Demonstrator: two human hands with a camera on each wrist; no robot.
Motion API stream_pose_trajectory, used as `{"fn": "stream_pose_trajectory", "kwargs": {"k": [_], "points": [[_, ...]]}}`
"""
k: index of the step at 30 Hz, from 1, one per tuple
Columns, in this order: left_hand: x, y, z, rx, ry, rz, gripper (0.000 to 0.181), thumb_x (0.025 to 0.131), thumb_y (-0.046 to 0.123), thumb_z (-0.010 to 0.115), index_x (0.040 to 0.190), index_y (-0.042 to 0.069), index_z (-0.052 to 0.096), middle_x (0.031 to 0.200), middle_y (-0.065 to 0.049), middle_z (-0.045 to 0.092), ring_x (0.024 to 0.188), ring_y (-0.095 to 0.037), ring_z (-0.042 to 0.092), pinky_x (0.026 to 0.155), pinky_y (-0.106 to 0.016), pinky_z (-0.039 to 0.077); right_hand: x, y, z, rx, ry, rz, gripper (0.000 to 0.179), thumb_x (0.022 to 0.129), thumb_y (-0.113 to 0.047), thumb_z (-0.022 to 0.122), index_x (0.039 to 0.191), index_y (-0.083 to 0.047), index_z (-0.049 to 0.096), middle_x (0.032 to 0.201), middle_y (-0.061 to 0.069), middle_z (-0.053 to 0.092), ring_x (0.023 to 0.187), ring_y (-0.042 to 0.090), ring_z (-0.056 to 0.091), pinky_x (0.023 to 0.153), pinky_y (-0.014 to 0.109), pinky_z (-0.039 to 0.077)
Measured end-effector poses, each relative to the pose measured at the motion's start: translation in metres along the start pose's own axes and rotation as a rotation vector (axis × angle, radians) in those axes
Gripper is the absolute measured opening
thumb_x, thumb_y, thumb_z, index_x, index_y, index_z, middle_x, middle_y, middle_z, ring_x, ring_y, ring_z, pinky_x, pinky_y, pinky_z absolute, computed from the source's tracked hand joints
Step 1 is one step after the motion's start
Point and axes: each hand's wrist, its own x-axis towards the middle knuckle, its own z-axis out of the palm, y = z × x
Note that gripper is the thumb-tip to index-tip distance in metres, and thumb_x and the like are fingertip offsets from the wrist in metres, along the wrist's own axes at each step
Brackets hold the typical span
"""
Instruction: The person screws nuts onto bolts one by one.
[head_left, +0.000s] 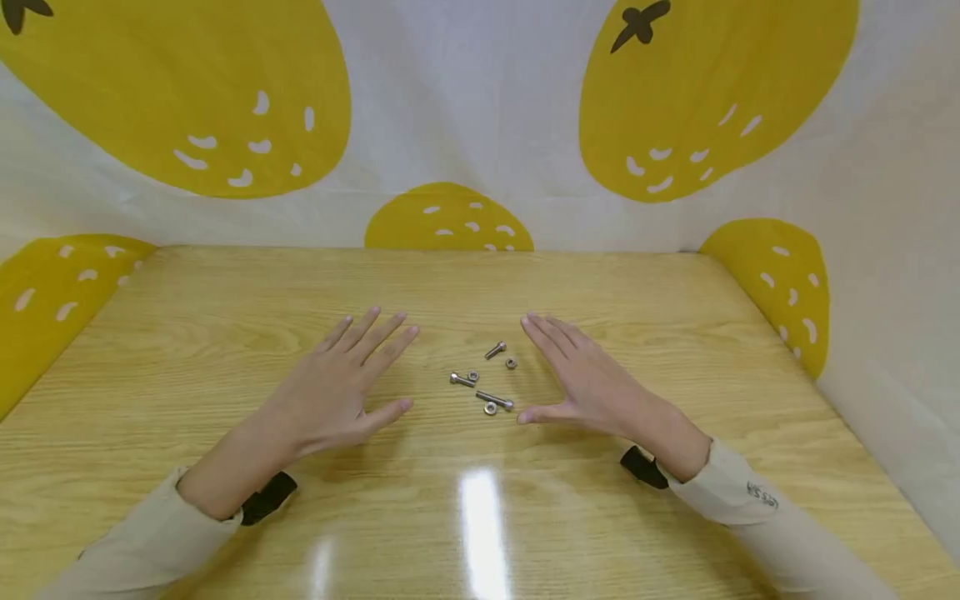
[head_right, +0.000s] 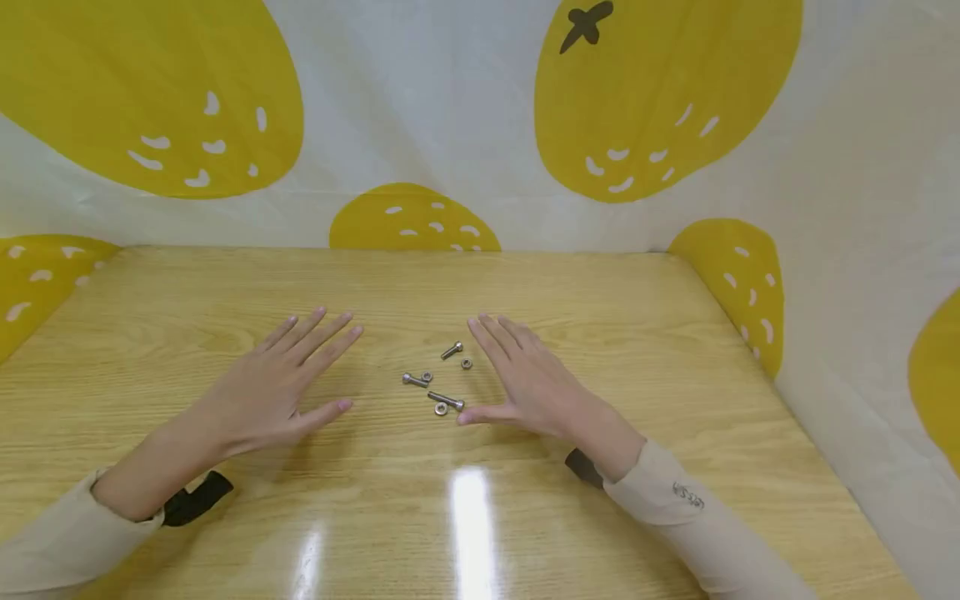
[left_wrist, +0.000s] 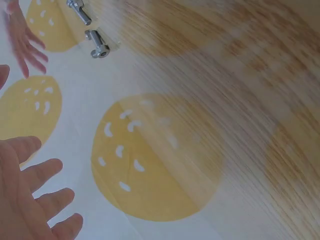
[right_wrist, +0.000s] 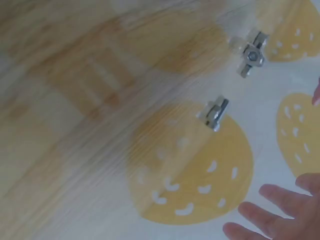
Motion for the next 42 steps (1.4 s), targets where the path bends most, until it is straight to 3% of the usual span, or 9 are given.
{"fn": "stream_pose_trajectory", "kwargs": {"k": [10, 16, 21, 29, 37, 42], "points": [[0.004, -0.001, -0.004, -0.036, -0.016, 0.006, 0.077, 0.089, 0.059, 0.045, 0.149, 0.019, 0.019, 0.153, -0.007, 0.026, 0.139, -0.034, 0.025, 0.112, -0.050, 0.024, 0.000, -0.008, -0.003, 0.428, -0.030, 0.132, 0.099, 0.075, -0.052, 0.071, 0.149, -0.014, 0.017, 0.145, 0.012, 0.035, 0.129, 0.031, 0.039, 0.102, 0.050, 0.038], [0.007, -0.004, -0.003, -0.064, 0.004, 0.008, 0.077, 0.087, 0.057, 0.049, 0.148, 0.017, 0.024, 0.149, -0.010, 0.033, 0.135, -0.036, 0.032, 0.108, -0.051, 0.029, 0.006, -0.014, 0.003, 0.657, -0.016, 0.199, 0.083, 0.077, -0.029, 0.076, 0.143, -0.007, 0.030, 0.125, 0.014, 0.051, 0.108, 0.029, 0.054, 0.088, 0.041, 0.049], [0.008, -0.005, -0.002, -0.072, 0.026, 0.018, 0.076, 0.086, 0.057, 0.051, 0.146, 0.016, 0.028, 0.145, -0.010, 0.038, 0.132, -0.036, 0.037, 0.105, -0.052, 0.034, 0.012, -0.016, 0.009, 0.805, -0.061, 0.263, 0.069, 0.078, -0.019, 0.076, 0.134, 0.000, 0.041, 0.113, 0.016, 0.055, 0.096, 0.026, 0.056, 0.079, 0.033, 0.050], [0.009, -0.005, 0.001, -0.073, 0.052, 0.034, 0.076, 0.085, 0.055, 0.054, 0.144, 0.014, 0.033, 0.143, -0.011, 0.041, 0.128, -0.037, 0.041, 0.102, -0.052, 0.036, 0.017, -0.014, 0.020, 0.889, -0.141, 0.353, 0.047, 0.079, -0.014, 0.074, 0.119, 0.002, 0.055, 0.094, 0.011, 0.059, 0.077, 0.015, 0.054, 0.066, 0.021, 0.048], [0.007, -0.005, 0.002, -0.066, 0.055, 0.035, 0.074, 0.085, 0.055, 0.055, 0.143, 0.014, 0.035, 0.141, -0.010, 0.042, 0.126, -0.035, 0.043, 0.100, -0.052, 0.039, 0.022, -0.016, 0.026, 0.918, -0.237, 0.444, 0.037, 0.081, -0.013, 0.072, 0.111, 0.001, 0.055, 0.076, 0.005, 0.057, 0.057, 0.014, 0.055, 0.050, 0.025, 0.047], [0.006, -0.005, 0.002, -0.077, 0.046, 0.028, 0.073, 0.085, 0.054, 0.054, 0.143, 0.013, 0.036, 0.141, -0.010, 0.042, 0.127, -0.036, 0.042, 0.102, -0.051, 0.037, 0.023, -0.018, 0.028, 0.875, -0.277, 0.486, 0.030, 0.080, -0.015, 0.073, 0.102, -0.003, 0.056, 0.069, 0.003, 0.056, 0.051, 0.015, 0.054, 0.045, 0.024, 0.043]]}}
